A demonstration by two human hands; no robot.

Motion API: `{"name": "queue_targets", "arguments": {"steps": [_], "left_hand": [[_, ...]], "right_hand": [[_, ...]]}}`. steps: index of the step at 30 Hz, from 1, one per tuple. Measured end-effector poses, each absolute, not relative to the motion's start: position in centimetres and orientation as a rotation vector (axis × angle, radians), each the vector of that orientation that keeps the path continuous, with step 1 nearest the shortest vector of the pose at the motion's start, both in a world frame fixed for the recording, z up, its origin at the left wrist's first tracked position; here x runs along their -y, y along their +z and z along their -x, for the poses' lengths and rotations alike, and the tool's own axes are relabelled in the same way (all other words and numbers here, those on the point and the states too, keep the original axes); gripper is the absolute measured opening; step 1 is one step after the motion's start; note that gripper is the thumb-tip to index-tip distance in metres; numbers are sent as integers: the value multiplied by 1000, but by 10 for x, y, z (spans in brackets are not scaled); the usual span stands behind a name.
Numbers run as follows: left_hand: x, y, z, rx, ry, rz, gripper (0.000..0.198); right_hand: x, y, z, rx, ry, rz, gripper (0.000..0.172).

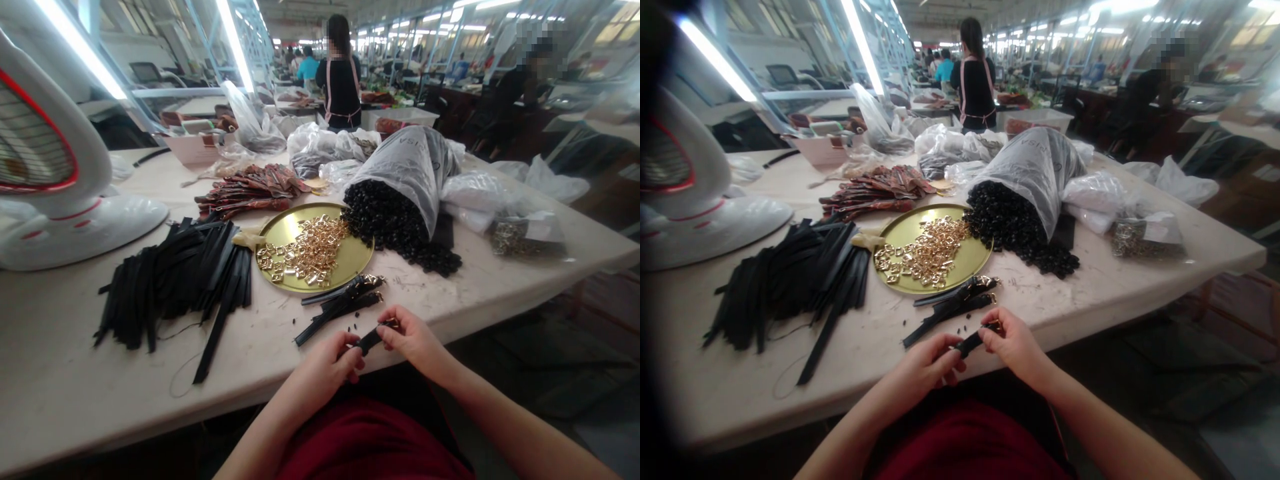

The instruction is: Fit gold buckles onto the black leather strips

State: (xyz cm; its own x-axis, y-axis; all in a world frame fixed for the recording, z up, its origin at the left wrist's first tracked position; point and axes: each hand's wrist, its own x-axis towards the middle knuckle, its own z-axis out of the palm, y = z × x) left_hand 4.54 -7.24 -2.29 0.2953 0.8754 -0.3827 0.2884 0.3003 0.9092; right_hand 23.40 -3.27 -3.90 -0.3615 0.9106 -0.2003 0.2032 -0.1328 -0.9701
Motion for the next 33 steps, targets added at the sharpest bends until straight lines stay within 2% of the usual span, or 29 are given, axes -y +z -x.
{"name": "queue_targets", "arguments": {"steps": [8,14,21,25,30,33], "left_hand": [[58,-39,-51,-1200,601,-978,18],[53,-40,-59,-1237,549,-1115,17],[48,-36,-46,-1295,541,-1319,15],[48,-33,-43,-1373,526,-1395,17],[40,-31,-52,-1445,545,-1587,19],[28,-31,-46,-1606,590,-1815,25]], "right_hand": [[35,-42,-222,1677,1429,1306,9],[32,-44,-229,1733,1633,1213,8],[19,-42,-229,1553,1790,1179,22],[12,-41,-225,1608,1713,1191,13],[0,-38,-222,1631,1692,1157,16],[-15,-38,-222,1731,1405,1205,17]]}}
